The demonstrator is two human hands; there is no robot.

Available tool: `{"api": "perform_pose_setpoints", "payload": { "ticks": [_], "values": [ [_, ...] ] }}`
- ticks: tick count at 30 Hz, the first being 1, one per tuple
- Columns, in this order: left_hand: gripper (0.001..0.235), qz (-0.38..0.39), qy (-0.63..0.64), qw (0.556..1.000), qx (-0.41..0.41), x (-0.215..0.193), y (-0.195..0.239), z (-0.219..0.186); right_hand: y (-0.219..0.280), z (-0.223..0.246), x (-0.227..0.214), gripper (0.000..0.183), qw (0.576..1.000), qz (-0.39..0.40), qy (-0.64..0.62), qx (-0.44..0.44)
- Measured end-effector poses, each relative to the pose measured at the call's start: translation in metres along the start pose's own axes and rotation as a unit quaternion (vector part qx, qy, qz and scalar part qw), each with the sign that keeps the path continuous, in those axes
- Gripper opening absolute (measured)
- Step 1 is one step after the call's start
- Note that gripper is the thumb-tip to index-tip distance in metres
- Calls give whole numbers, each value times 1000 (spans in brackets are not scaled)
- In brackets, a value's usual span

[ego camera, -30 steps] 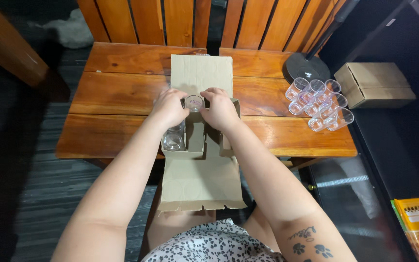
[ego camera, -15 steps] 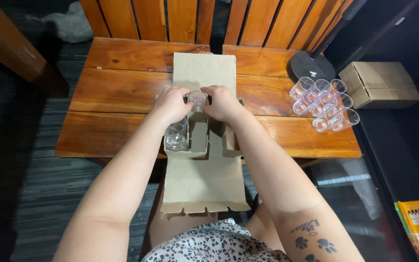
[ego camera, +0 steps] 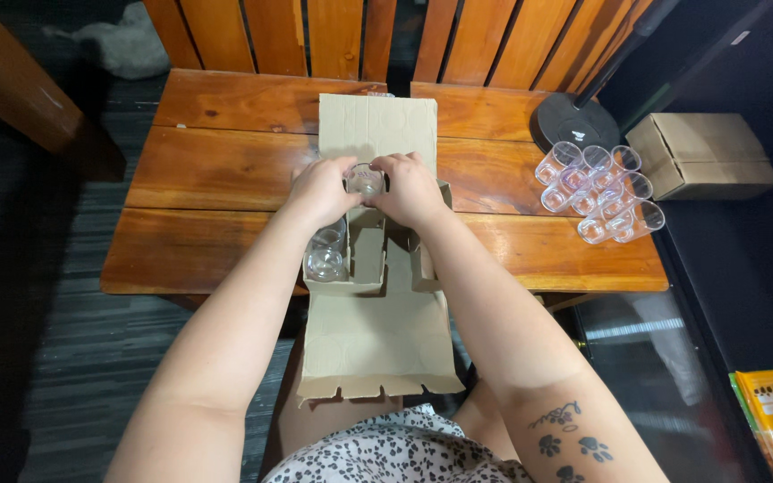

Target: The person opens a cardboard box containing small clear glasses. They remove the glasses one by one from the box and place them on the wooden bench next to them.

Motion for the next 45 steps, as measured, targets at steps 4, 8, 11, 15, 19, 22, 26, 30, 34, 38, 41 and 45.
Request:
{"api": "perform_pose_setpoints", "payload": {
  "ticks": [4,8,11,15,19,22,26,30,34,38,41,45],
  "values": [
    [77,-49,20,998,34,-14,3,-4,3,9,-24,58,999,-28,-12,-25],
    [64,-114,128,981,89,-45,21,-28,13,9,-53,59,989,-82,-124,0],
    [62,-118,205,964,124,-62,33,-55,30,8,-77,57,969,-111,-220,7],
    [67,-60,337,929,142,-35,21,-82,52,-20,-83,59,922,-157,-353,14],
    [66,-17,350,925,146,3,2,-115,86,-47,-90,63,893,-214,-397,15],
    [69,21,350,920,177,39,-15,-144,113,-74,-97,59,885,-256,-389,17],
    [71,47,258,946,191,96,-40,-177,145,-129,-92,63,873,-332,-357,37],
    [69,39,179,968,170,131,-34,-215,169,-185,-79,80,841,-400,-350,104],
    [59,46,172,970,167,184,-46,-238,186,-218,-74,79,841,-431,-281,169],
    [53,66,156,977,131,205,-48,-242,198,-240,-67,70,823,-473,-225,217],
    [51,66,125,982,125,213,-42,-248,207,-241,-66,64,787,-489,-297,231],
    [50,72,152,979,115,203,-29,-265,210,-255,-63,51,744,-495,-353,277]
  ]
}}
Point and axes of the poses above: each hand's wrist, its own y-axis away from the middle knuckle, its own x-axis out of the palm, z = x × y, the point moved 7 cm from there along -y, towards the middle knuckle, and after that the axes turned 2 degrees about -z, right-handed, at the moved point
